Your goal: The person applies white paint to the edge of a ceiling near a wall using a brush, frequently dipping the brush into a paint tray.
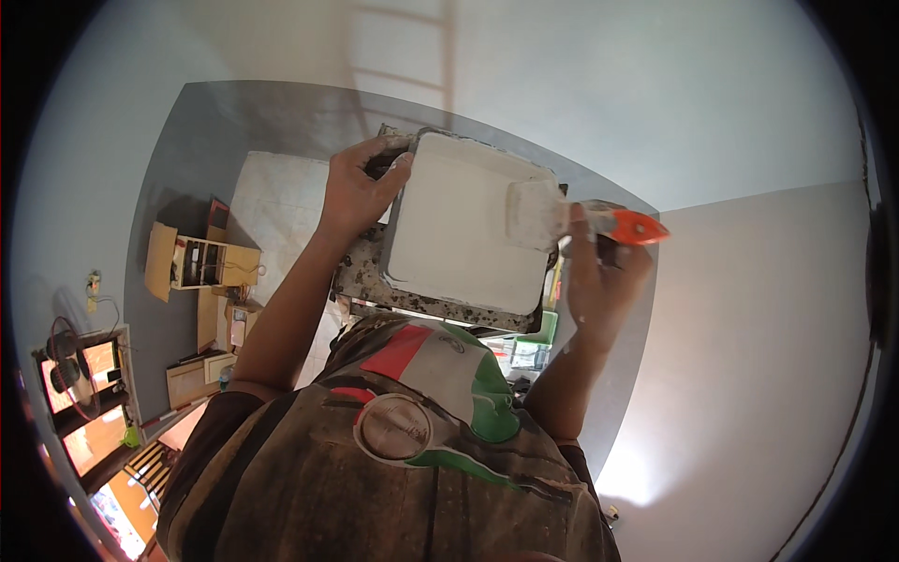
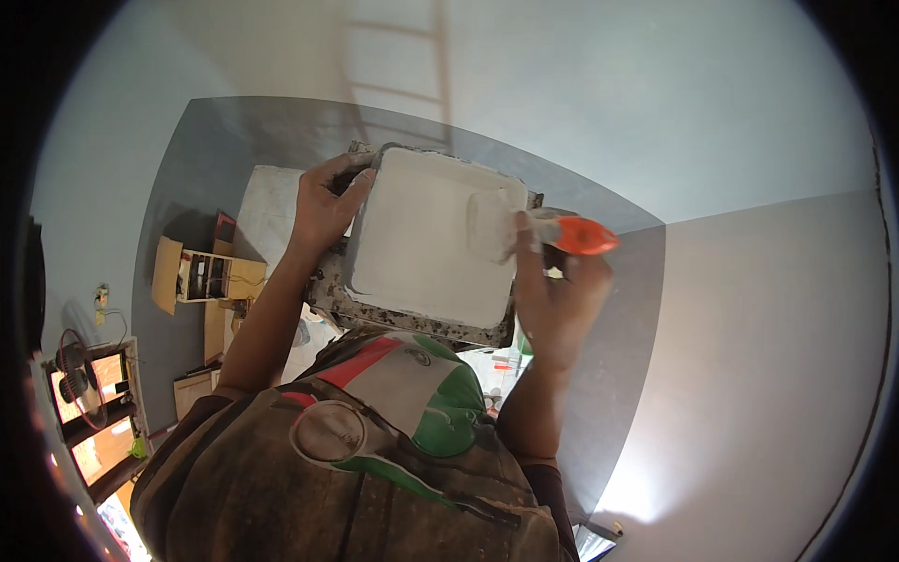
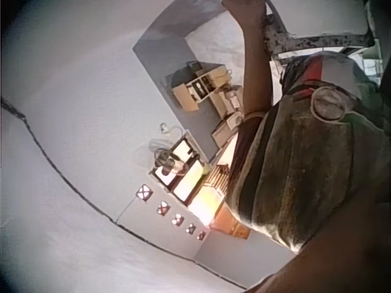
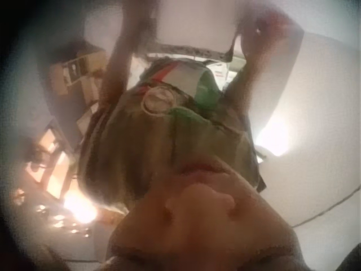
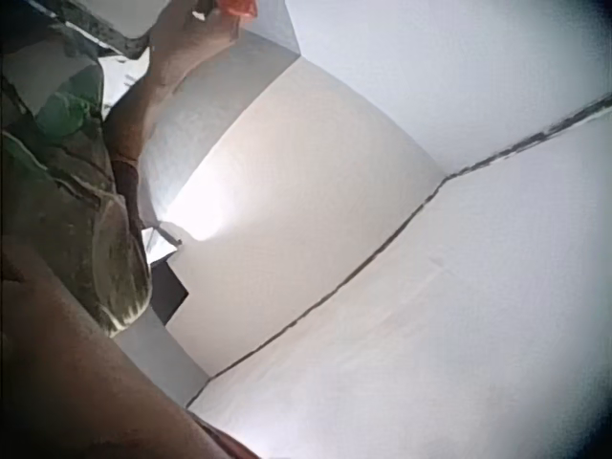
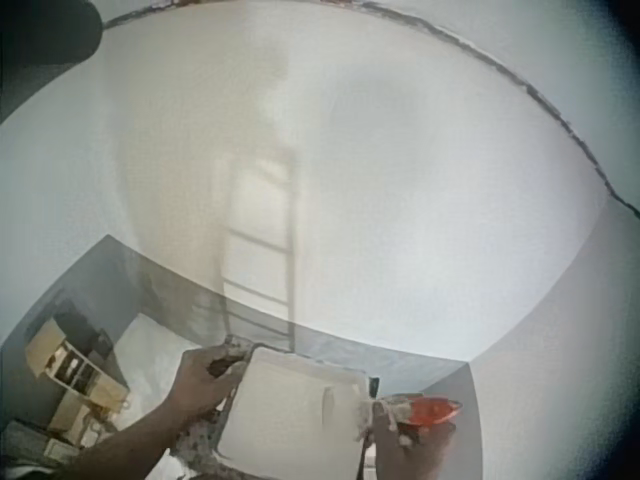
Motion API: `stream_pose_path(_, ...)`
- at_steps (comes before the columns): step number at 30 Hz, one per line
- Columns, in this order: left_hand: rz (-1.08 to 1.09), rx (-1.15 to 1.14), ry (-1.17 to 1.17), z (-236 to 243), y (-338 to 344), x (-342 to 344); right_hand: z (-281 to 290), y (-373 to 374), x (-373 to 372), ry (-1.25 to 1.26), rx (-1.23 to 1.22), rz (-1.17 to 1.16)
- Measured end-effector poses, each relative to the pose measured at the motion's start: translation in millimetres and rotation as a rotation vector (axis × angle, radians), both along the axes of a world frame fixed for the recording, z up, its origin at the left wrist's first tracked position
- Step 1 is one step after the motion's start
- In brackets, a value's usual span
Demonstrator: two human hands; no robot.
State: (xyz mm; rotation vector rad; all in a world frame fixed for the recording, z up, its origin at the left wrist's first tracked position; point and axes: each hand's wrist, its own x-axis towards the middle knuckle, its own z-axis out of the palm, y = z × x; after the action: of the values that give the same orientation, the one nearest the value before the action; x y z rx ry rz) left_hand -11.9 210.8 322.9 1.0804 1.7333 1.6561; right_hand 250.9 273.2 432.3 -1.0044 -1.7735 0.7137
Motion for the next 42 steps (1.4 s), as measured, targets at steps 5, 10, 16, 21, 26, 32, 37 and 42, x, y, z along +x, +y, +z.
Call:
stream_pose_path(5, -0.011, -0.024, 0.007, 4, -3, 1, 0, 6, 17, 0.167, -0.136, -0.097)
stream_pose_path(10, -0.003, -0.025, 0.045, 0, -2, 0, -9, 16, 27, 0.156, -0.202, -0.107)
stream_pose_path(16, -0.018, -0.010, 0.011, -1, 0, -1, -10, 26, 48, 0.066, -0.160, -0.160)
stream_pose_path(21, -0.010, -0.008, -0.004, 2, 0, 0, 2, 28, 58, 0.050, -0.058, -0.191)
stream_pose_path(26, -0.010, -0.026, 0.002, 0, -1, -1, 9, 15, 46, 0.197, -0.076, -0.162)
stream_pose_path(32, -0.009, -0.026, 0.028, 2, -1, 0, -11, 20, 43, 0.100, -0.141, -0.082)
stream_pose_path(37, -0.006, -0.007, 0.017, 3, -1, 1, -7, 23, 64, 0.087, -0.066, -0.146)
stream_pose_path(42, -0.016, 0.005, 0.011, 3, -2, -1, 5, 14, 68, 0.207, -0.054, -0.113)
